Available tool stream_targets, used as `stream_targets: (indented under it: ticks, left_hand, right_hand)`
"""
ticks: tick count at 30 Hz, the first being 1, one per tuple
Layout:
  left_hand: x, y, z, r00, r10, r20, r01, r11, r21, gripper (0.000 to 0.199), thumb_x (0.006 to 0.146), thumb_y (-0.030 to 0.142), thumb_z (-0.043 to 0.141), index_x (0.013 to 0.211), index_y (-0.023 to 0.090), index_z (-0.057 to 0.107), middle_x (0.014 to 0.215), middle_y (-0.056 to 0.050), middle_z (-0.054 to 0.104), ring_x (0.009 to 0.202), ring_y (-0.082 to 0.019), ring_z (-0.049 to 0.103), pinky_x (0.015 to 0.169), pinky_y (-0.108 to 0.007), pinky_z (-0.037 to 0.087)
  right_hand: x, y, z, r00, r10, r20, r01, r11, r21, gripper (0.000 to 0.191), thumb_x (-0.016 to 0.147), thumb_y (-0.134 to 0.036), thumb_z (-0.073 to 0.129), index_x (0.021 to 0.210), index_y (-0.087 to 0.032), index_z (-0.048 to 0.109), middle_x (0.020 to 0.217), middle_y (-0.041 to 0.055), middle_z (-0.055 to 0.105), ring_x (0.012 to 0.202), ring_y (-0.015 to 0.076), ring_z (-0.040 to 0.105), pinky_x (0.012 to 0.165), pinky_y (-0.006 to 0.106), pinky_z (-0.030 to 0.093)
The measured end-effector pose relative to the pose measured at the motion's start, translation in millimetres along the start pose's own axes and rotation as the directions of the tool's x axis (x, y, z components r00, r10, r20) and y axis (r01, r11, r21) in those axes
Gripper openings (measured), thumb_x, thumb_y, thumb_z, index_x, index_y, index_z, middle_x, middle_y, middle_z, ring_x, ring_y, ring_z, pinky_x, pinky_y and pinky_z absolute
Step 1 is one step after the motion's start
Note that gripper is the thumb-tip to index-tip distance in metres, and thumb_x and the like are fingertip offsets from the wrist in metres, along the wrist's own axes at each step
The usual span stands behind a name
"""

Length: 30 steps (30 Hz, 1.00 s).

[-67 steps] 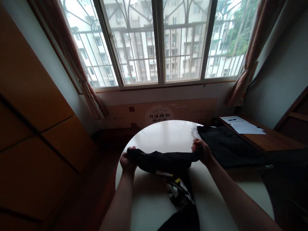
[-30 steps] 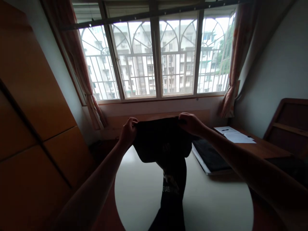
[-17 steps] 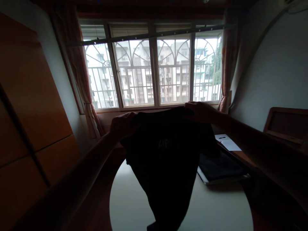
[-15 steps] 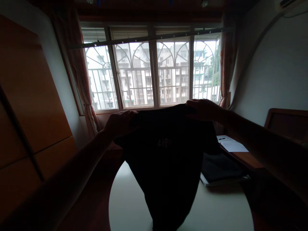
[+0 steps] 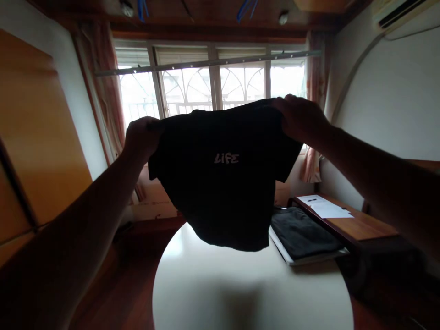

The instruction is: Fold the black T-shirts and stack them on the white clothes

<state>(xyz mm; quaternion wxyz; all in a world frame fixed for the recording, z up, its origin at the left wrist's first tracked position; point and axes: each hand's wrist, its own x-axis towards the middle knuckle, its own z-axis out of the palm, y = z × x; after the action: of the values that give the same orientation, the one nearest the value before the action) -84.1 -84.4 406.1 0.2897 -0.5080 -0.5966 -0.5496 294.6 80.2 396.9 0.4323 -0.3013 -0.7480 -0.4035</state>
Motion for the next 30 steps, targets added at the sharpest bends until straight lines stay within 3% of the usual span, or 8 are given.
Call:
stream_targets:
  ticks: [3,5,11,15,19,22,27,30]
  left_hand:
    - [-4.5,6.0,-6.7,0.997,-0.055,0.059,0.067,0.969,-0.237,0.037,0.082,0.017,0.067,0.111,-0.006,0.066,0.083,-0.002,0.063,0.074,-0.008,0.054,0.088,-0.044,0.049]
    - [-5.6,14.1,-16.6,0.996,-0.053,0.073,0.070,0.967,-0.247,0.046,0.083,0.025,0.067,0.115,-0.009,0.063,0.086,-0.002,0.062,0.082,-0.013,0.060,0.089,-0.050,0.047]
    - [3.5,49.0,-54.5,0.995,0.097,0.002,-0.096,0.982,0.160,0.081,0.088,0.064,0.053,0.099,-0.015,0.061,0.094,-0.003,0.056,0.114,-0.040,0.059,0.096,-0.061,0.036]
    - [5.5,45.7,-50.1,0.979,0.199,-0.034,-0.168,0.897,0.409,0.074,0.095,0.063,0.046,0.101,-0.008,0.067,0.091,-0.005,0.058,0.115,-0.034,0.062,0.099,-0.056,0.039]
    - [-6.4,-0.8,-13.7,0.988,0.130,0.083,-0.154,0.829,0.538,0.053,0.093,0.059,0.053,0.103,0.011,0.071,0.089,-0.006,0.065,0.101,-0.028,0.066,0.094,-0.045,0.048]
    - [-26.6,-51.5,27.4,0.960,-0.019,0.278,-0.146,0.817,0.559,0.047,0.092,0.058,0.053,0.100,0.016,0.072,0.087,-0.006,0.068,0.096,-0.026,0.066,0.090,-0.040,0.047]
    - [-84.5,-135.4,103.3,0.797,-0.215,0.565,-0.111,0.867,0.487,0.037,0.083,0.051,0.068,0.095,0.017,0.076,0.092,-0.010,0.075,0.096,-0.028,0.068,0.086,-0.036,0.048]
    - [-126.2,-182.1,141.9,0.661,-0.306,0.685,-0.022,0.905,0.424,0.025,0.079,0.042,0.073,0.083,0.018,0.078,0.085,-0.008,0.077,0.087,-0.025,0.070,0.077,-0.030,0.048]
  right_hand:
    - [-12.0,7.0,-10.3,0.999,0.011,-0.041,-0.011,1.000,-0.002,0.041,0.093,-0.006,0.054,0.134,-0.007,0.060,0.114,0.0149,0.066,0.106,0.0258,0.064,0.082,0.036,0.045]
    - [-16.7,12.0,-24.5,0.996,0.048,-0.071,-0.047,0.999,0.012,0.039,0.101,-0.015,0.046,0.137,-0.007,0.059,0.117,0.0153,0.066,0.108,0.0269,0.064,0.081,0.038,0.044]
    - [-7.2,17.1,-80.2,0.974,0.175,-0.145,-0.175,0.985,0.012,0.059,0.109,-0.046,0.025,0.147,-0.011,0.053,0.125,0.0187,0.063,0.113,0.0385,0.063,0.078,0.048,0.041]
    - [-2.5,13.7,-73.4,0.976,0.210,-0.049,-0.212,0.977,-0.035,0.053,0.111,-0.041,0.023,0.156,-0.017,0.038,0.126,0.0185,0.060,0.114,0.0387,0.063,0.081,0.046,0.043]
    - [-19.5,8.6,-16.2,0.960,0.202,0.193,-0.187,0.978,-0.094,0.051,0.114,-0.035,0.020,0.158,-0.012,0.030,0.123,0.0176,0.061,0.105,0.0260,0.066,0.084,0.037,0.044]
    - [-48.1,-1.7,48.5,0.921,0.096,0.378,-0.075,0.995,-0.071,0.053,0.111,-0.034,0.034,0.162,-0.022,0.022,0.115,0.0153,0.065,0.092,0.0246,0.068,0.076,0.033,0.046]
    - [-116.6,-48.8,164.9,0.782,-0.046,0.622,0.011,0.998,0.059,0.056,0.106,-0.014,0.034,0.159,-0.031,0.033,0.117,0.0148,0.067,0.094,0.0252,0.072,0.076,0.032,0.048]
    - [-157.0,-87.6,224.4,0.672,-0.115,0.732,-0.011,0.986,0.166,0.058,0.102,-0.010,0.038,0.156,-0.031,0.040,0.115,0.0134,0.070,0.097,0.0245,0.073,0.080,0.030,0.050]
